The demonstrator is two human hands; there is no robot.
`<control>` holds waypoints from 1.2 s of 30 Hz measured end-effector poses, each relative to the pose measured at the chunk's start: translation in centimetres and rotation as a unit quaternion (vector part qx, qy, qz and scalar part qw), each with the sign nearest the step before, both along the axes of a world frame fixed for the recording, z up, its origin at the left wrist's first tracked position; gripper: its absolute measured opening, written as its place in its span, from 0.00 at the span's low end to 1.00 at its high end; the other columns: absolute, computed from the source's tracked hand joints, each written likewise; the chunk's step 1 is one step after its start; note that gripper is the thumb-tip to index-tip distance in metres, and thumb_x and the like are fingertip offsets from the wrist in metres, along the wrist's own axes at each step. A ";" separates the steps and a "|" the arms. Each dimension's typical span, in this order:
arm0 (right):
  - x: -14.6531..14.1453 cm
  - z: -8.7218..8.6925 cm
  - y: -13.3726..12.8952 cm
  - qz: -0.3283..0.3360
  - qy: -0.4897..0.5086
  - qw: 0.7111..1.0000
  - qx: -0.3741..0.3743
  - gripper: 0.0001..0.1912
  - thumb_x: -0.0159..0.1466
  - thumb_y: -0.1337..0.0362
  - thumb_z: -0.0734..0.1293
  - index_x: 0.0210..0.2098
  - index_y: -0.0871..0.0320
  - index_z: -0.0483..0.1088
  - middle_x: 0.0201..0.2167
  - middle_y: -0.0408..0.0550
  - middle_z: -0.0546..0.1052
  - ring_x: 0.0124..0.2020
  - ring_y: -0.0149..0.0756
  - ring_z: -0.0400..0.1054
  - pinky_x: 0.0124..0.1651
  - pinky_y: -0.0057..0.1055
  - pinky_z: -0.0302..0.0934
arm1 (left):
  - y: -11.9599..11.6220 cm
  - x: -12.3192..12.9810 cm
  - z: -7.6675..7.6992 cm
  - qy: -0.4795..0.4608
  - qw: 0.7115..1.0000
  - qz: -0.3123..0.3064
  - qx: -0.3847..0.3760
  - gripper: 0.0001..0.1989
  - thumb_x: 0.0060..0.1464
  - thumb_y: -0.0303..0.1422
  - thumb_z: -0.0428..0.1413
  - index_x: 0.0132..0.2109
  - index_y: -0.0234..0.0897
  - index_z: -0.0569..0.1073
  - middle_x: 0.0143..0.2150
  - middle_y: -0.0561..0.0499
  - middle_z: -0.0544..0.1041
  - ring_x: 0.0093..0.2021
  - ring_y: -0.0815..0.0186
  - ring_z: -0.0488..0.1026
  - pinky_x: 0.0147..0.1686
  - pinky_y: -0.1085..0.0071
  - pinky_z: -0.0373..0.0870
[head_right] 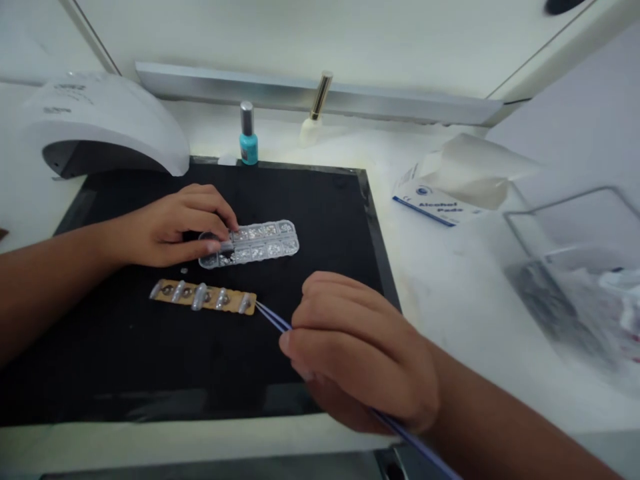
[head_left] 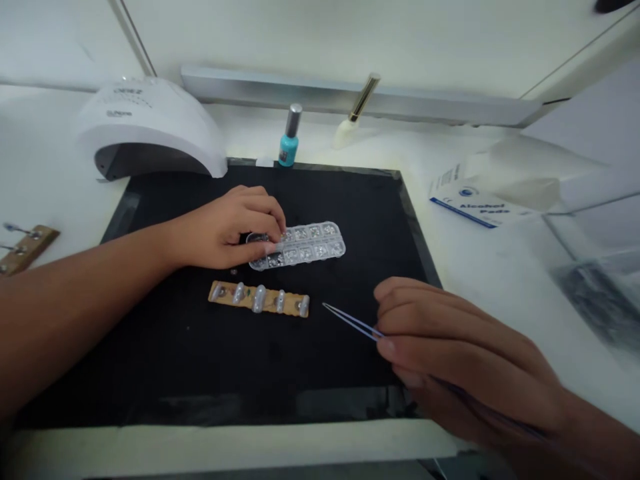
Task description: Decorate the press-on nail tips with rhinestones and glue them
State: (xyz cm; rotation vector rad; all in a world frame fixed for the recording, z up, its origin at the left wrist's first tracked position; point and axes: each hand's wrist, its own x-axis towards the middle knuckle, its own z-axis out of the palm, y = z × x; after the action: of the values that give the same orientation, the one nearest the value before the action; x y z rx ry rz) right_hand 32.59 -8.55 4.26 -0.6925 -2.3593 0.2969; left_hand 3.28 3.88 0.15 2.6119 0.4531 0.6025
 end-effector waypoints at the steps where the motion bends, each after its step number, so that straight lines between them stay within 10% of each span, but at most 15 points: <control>1: 0.0 -0.4 -0.1 0.004 0.002 1.000 0.000 0.05 0.68 0.68 0.64 0.41 0.56 0.72 0.32 0.47 0.78 0.34 0.37 0.76 0.43 0.41 0.76 | 0.0 0.0 0.0 -0.005 1.000 0.001 -0.001 0.08 0.64 0.32 0.55 0.41 0.35 0.77 0.46 0.44 0.78 0.47 0.59 0.72 0.50 0.60 0.62; 18: 0.0 -2.6 0.7 -0.001 -0.037 0.998 -0.047 0.10 0.65 0.53 0.69 0.38 0.52 0.74 0.33 0.49 0.77 0.37 0.40 0.75 0.39 0.39 0.77 | 0.1 0.2 0.2 0.000 0.998 0.001 -0.056 0.05 0.64 0.31 0.54 0.42 0.39 0.75 0.47 0.46 0.77 0.46 0.62 0.73 0.50 0.61 0.65; 36: -0.7 0.3 1.0 -0.025 -0.100 0.995 -0.001 0.06 0.70 0.71 0.63 0.37 0.55 0.69 0.28 0.42 0.78 0.29 0.33 0.76 0.33 0.31 0.75 | 0.1 0.4 0.5 0.006 0.998 0.004 -0.056 0.04 0.63 0.31 0.54 0.41 0.41 0.75 0.46 0.48 0.77 0.44 0.62 0.75 0.50 0.64 0.65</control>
State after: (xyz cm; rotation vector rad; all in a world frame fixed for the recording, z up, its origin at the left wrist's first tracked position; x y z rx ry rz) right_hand 31.87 -7.57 4.54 -0.8150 -2.5262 0.2174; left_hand 3.67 3.96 0.61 2.5102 0.4857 0.5483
